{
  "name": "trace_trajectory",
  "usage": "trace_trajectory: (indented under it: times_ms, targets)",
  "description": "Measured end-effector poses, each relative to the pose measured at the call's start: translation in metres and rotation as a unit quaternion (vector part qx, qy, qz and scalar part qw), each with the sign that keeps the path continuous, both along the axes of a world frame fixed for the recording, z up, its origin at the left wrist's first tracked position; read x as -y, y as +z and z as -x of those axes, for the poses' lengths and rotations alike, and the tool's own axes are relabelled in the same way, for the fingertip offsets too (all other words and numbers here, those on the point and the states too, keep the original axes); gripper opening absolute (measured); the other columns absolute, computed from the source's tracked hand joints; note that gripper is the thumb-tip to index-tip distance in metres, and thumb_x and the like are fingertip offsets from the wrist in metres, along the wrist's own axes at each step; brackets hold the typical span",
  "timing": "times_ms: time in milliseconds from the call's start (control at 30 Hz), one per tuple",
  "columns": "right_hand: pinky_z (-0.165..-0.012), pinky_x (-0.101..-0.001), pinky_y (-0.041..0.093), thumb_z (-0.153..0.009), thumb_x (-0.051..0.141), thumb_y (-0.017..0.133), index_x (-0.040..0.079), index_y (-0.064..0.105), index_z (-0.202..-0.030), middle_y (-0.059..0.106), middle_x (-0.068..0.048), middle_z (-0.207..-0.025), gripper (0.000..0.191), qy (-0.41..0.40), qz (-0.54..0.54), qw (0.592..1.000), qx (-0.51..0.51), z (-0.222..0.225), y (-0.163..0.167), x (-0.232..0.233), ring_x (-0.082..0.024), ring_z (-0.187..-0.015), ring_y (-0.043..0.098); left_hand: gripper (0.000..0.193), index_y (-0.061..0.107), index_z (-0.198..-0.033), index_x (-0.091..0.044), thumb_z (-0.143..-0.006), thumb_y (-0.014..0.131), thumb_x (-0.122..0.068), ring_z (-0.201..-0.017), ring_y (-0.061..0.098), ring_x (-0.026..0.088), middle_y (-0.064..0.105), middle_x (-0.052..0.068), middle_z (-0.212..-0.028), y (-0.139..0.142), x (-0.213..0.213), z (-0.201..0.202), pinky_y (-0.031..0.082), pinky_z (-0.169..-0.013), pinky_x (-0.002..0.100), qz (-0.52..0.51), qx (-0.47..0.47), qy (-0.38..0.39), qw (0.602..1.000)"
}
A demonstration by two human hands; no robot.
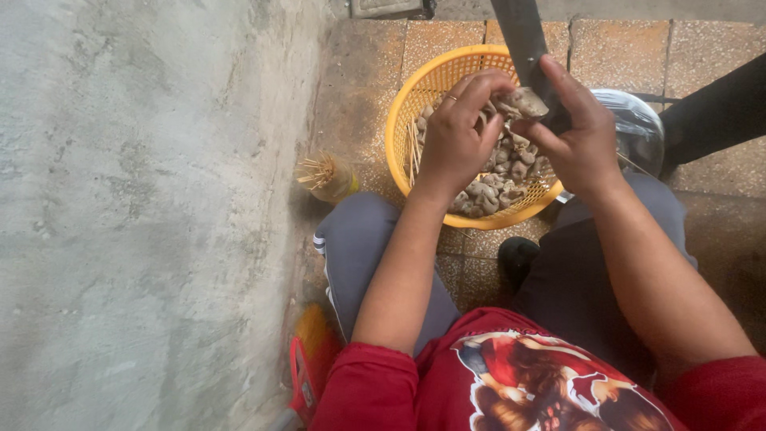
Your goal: The person sits on the floor and uses a knife to pierce small mushrooms, then threads them onto wooden skewers. The skewered mushrooms are placed into a yellow basket.
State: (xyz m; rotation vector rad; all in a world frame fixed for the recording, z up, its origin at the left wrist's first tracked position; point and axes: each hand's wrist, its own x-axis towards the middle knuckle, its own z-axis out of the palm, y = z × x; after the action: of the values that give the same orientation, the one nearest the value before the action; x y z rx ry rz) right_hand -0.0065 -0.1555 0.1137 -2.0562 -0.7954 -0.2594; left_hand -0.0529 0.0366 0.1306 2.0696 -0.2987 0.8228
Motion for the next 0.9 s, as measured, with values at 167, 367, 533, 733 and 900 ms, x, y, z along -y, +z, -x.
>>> trace_trajectory:
  times_ms: [167,367,533,733,900]
  targets:
    - [-0.103,-0.0340,0.058,-0.095,0.011,0.091,0.014,0.045,-0.160,0.067,-0.016,-0.136,0.080,0.039,-0.028,0.997,0.055,-0.002,-0.007,0.008,-0.023,-0.124,0.069,0.035,0.067,-0.122,-0.013,-0.089,0.073,-0.003,-0.083,0.070,0.010,0.073,-0.001,-0.106,0.000,-0.010,0.002,0.060,-0.074,0.026,0.165,-0.249,-0.109,0.948]
    - [-0.106,-0.0306,0.056,-0.100,0.005,0.086,0.011,0.041,-0.163,0.059,-0.013,-0.143,0.078,0.124,-0.133,0.983,-0.023,-0.002,-0.013,0.012,-0.017,-0.126,0.063,0.030,0.069,-0.124,-0.010,-0.095,0.076,-0.004,-0.094,0.069,0.006,0.073,-0.001,-0.112,-0.010,-0.017,-0.003,0.061,-0.082,0.025,0.232,-0.220,-0.263,0.910]
    - [-0.111,-0.0324,0.054,-0.100,0.005,0.081,0.009,0.029,-0.166,0.054,-0.017,-0.157,0.084,0.119,-0.080,0.989,-0.030,-0.001,-0.008,0.013,-0.020,-0.136,0.061,0.029,0.070,-0.119,-0.009,-0.091,0.078,-0.009,-0.089,0.072,0.009,0.076,-0.001,-0.104,-0.013,-0.016,-0.005,0.062,-0.077,0.025,0.210,-0.297,-0.234,0.902]
    - [-0.113,-0.0334,0.051,-0.108,0.006,0.070,0.006,0.025,-0.167,0.053,-0.018,-0.159,0.074,0.115,-0.033,0.992,-0.045,0.002,-0.004,0.008,-0.022,-0.137,0.060,0.030,0.070,-0.116,-0.013,-0.087,0.078,-0.009,-0.090,0.076,0.007,0.077,-0.003,-0.104,-0.010,-0.014,-0.005,0.064,-0.078,0.025,0.157,-0.271,-0.185,0.931]
    - [-0.086,-0.0284,0.053,-0.110,0.011,0.059,0.005,0.026,-0.171,0.068,-0.008,-0.125,0.069,0.046,0.010,0.989,-0.138,0.005,-0.007,0.001,-0.014,-0.098,0.063,0.026,0.072,-0.112,-0.016,-0.087,0.078,-0.014,-0.080,0.076,0.005,0.080,-0.005,-0.095,-0.008,-0.008,-0.005,0.062,-0.068,0.023,0.151,-0.321,-0.114,0.928]
